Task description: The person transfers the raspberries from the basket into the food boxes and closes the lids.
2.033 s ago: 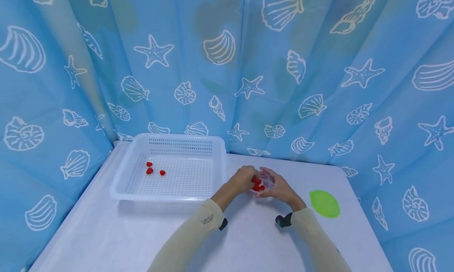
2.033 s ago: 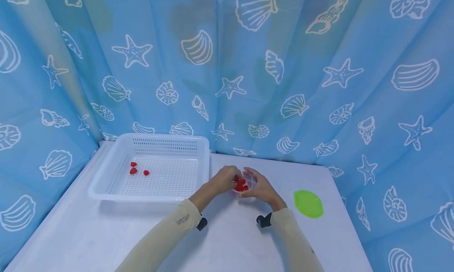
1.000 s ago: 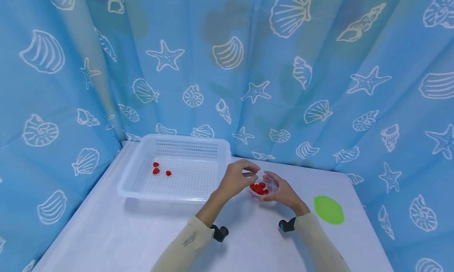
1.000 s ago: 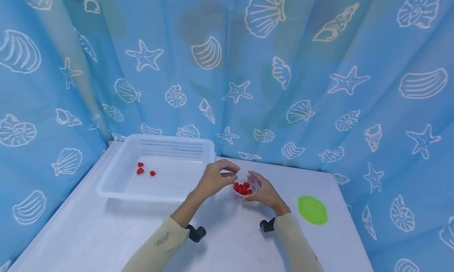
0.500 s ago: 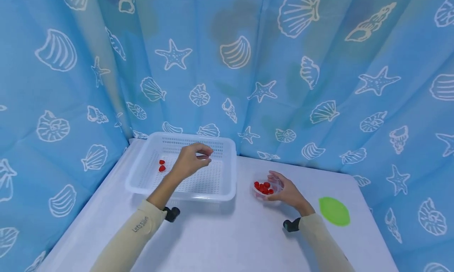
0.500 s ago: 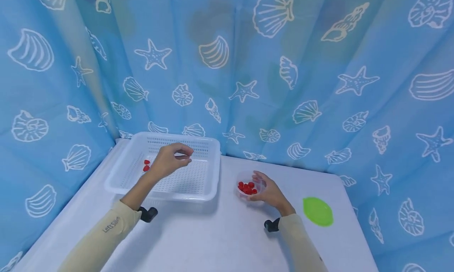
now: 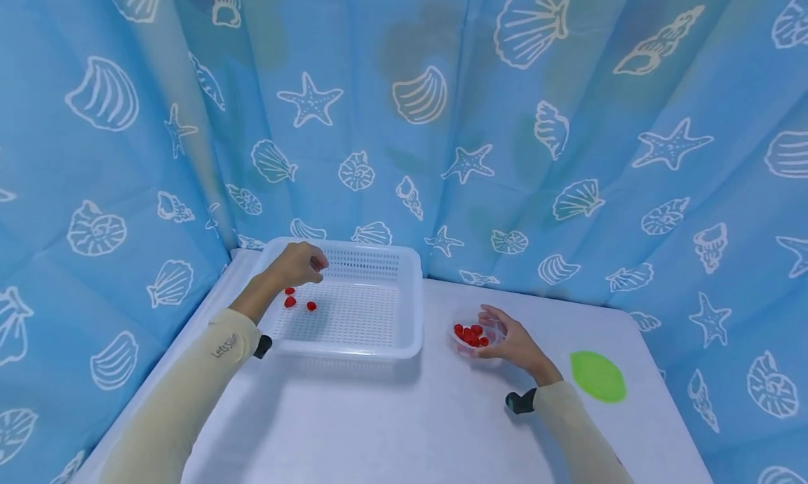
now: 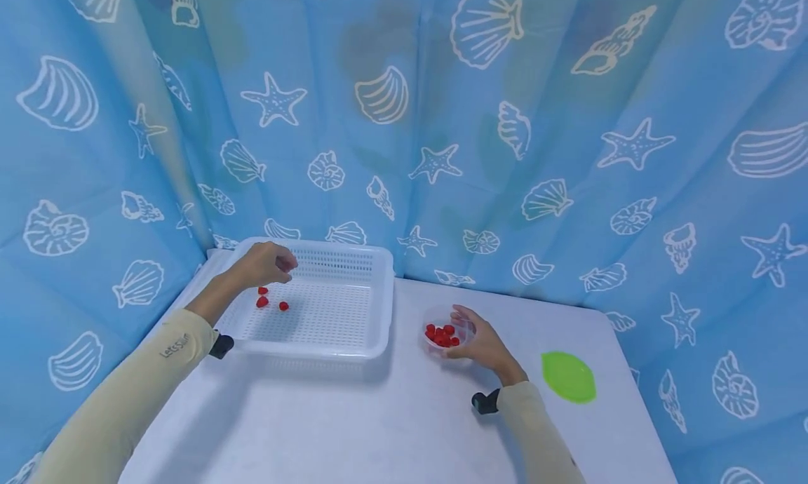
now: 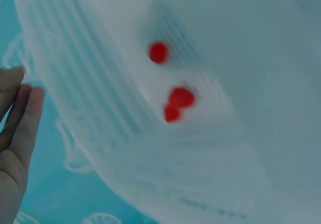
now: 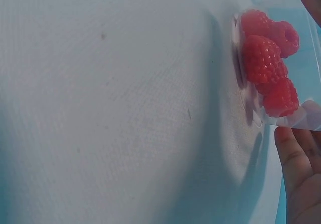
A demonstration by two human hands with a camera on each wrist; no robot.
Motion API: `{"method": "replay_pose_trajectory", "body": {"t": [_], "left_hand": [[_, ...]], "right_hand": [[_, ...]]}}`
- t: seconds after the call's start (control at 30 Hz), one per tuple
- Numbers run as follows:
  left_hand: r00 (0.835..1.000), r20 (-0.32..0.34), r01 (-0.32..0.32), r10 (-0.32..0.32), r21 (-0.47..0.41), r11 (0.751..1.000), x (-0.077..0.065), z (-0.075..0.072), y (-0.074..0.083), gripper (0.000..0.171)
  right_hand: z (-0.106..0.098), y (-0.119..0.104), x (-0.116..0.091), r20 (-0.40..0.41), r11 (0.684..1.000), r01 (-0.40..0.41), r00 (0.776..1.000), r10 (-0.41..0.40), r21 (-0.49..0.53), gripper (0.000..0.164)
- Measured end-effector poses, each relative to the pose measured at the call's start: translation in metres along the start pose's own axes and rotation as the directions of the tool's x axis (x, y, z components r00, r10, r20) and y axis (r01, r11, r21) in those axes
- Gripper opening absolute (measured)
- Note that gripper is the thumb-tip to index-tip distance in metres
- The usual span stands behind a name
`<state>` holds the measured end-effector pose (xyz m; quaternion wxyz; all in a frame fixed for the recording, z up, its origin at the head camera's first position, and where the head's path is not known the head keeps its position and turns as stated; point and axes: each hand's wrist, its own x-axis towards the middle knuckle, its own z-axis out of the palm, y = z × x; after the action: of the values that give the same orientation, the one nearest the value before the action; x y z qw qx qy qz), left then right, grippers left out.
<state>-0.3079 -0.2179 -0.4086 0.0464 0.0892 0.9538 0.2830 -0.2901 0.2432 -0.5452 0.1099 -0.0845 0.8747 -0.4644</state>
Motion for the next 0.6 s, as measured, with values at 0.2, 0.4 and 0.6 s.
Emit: {"method": "replay_pose_trajectory", "body": {"t": [0.2, 0.4, 0.6], "left_hand": [[0.979, 0.103, 0.166, -0.173, 0.074, 0.983, 0.008, -0.002, -0.025, 0.025], [0.945, 0.176, 0.247, -0.275, 0.161, 0.955, 0.016, 0.006, -0.042, 0.029], [0.87, 0.251, 0.365, -0.425, 0.253, 0.896, 0.024, 0.009, -0.05, 0.037]], "right_hand": [[0.003, 0.001, -0.001, -0.005, 0.999, -0.036, 0.999, 0.036, -0.021, 0.111], [0.003, 0.001, 0.0, -0.001, 0.999, -0.034, 0.999, 0.034, -0.025, 0.113], [0.0, 0.001, 0.002, 0.006, 1.0, -0.027, 1.0, 0.027, 0.005, 0.113]]}}
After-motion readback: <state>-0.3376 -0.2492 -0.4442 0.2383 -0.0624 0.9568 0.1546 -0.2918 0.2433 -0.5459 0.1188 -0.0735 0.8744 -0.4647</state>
